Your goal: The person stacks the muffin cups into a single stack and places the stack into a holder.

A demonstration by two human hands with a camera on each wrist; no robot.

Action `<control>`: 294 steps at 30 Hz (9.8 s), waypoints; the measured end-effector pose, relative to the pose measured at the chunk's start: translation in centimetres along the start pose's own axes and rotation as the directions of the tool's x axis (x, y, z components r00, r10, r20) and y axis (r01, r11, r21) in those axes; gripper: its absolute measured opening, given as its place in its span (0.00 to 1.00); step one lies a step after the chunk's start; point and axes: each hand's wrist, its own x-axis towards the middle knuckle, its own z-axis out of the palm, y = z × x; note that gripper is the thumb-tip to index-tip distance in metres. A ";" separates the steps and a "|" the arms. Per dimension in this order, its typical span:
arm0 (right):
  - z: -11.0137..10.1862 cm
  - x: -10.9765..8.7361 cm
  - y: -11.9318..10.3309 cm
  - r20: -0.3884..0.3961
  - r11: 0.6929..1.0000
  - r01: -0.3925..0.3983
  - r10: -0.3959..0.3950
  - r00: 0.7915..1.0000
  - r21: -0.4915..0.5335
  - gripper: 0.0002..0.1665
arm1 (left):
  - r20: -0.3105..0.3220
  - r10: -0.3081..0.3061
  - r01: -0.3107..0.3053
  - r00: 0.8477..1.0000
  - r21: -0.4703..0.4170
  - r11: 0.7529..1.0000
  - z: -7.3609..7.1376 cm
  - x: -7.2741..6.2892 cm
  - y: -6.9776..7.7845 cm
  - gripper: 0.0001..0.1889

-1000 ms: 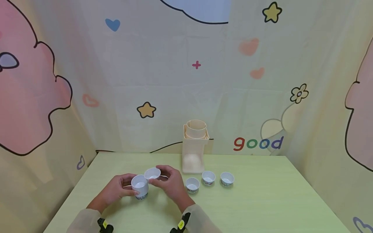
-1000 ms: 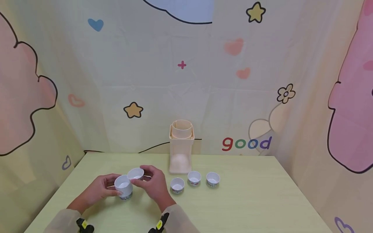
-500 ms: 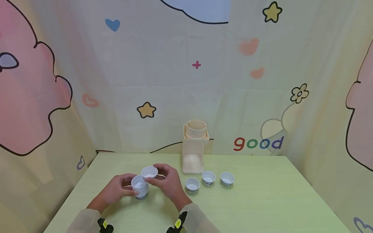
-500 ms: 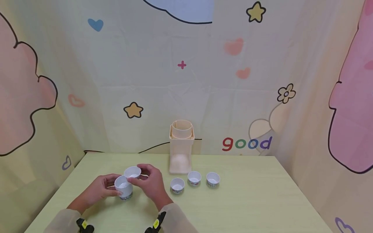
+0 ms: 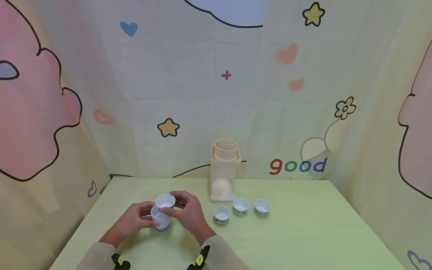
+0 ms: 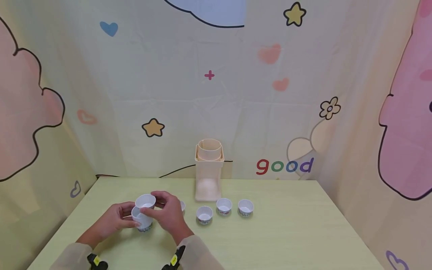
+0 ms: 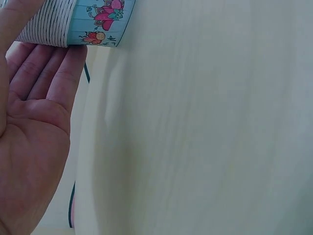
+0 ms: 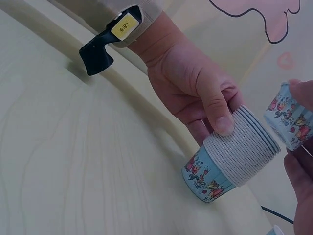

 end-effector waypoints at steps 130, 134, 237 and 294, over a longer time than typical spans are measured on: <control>-24.9 -6.6 1.8 -0.515 0.890 -0.219 -0.020 0.857 -0.400 0.40 | -0.026 -0.039 0.040 0.999 0.032 0.999 0.3 -0.1 0.4 0.37; -25.6 -6.7 2.2 -0.502 0.876 -0.256 0.018 0.865 -0.409 0.42 | -0.025 -0.041 0.042 0.999 0.037 0.998 0.3 -0.1 0.5 0.37; -17.3 -6.4 -1.1 -0.263 0.970 -0.154 0.101 0.959 -0.190 0.36 | -0.022 -0.049 0.050 0.999 0.033 0.998 0.1 0.1 0.3 0.37; -2.9 -0.6 -1.0 0.010 0.999 -0.045 0.045 0.999 -0.001 0.33 | -0.012 -0.025 0.026 1.000 0.030 0.999 0.0 0.0 0.2 0.37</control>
